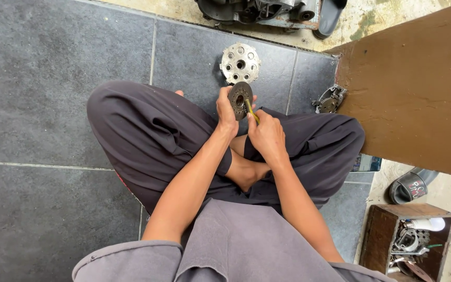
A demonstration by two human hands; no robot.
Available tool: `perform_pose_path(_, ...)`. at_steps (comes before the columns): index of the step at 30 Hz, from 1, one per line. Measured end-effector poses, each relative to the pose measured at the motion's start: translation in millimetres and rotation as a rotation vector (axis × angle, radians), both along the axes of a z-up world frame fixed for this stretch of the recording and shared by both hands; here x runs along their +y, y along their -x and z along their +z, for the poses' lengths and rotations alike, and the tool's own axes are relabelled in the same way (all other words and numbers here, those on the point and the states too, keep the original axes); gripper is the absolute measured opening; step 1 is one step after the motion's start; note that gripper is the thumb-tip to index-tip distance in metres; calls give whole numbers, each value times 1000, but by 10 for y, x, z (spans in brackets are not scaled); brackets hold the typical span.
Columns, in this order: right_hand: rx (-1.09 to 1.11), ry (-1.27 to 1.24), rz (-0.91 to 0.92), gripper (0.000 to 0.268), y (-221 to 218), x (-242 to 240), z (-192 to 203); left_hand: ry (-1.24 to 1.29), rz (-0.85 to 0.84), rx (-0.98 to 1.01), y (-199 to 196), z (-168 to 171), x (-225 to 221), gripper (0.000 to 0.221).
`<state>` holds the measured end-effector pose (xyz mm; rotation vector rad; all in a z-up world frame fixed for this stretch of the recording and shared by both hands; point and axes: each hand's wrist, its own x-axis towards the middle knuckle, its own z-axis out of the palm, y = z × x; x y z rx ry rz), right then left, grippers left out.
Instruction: A person sits on the floor and uses a small brush to clean dirt and debris from a metal motorcycle clutch component.
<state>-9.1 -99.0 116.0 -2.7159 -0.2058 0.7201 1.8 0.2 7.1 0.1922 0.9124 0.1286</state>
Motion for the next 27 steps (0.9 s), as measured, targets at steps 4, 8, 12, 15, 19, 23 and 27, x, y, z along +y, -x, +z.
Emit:
perform_pose_path(4,55,-74,-18,35,65,-28,-112,-14,9,25,32,-73,25,36)
perform_pose_path(8,21,-21,-3,36,-8,-42,-53,-25,-13,-10,38,28,15,37)
perform_pose_path(12,-7,-70,-14,35,67,-22,-99,-22,3,-6,32,-36,26,36)
perform_pose_path(15,69,-58,13,37,88,-25,-121,-6,23,25,41,-54,48,39)
perform_pose_path(19,58,34,13,36,47,-23,-34,-45,-19,19,37,-8,4,36)
perform_pose_path(23,55,44,20,37,169,107,19,-28,2,30,35,-101,10,37)
perform_pose_path(27,74,33,11,32,215,97,46,54,35,44,53,-47,33,35)
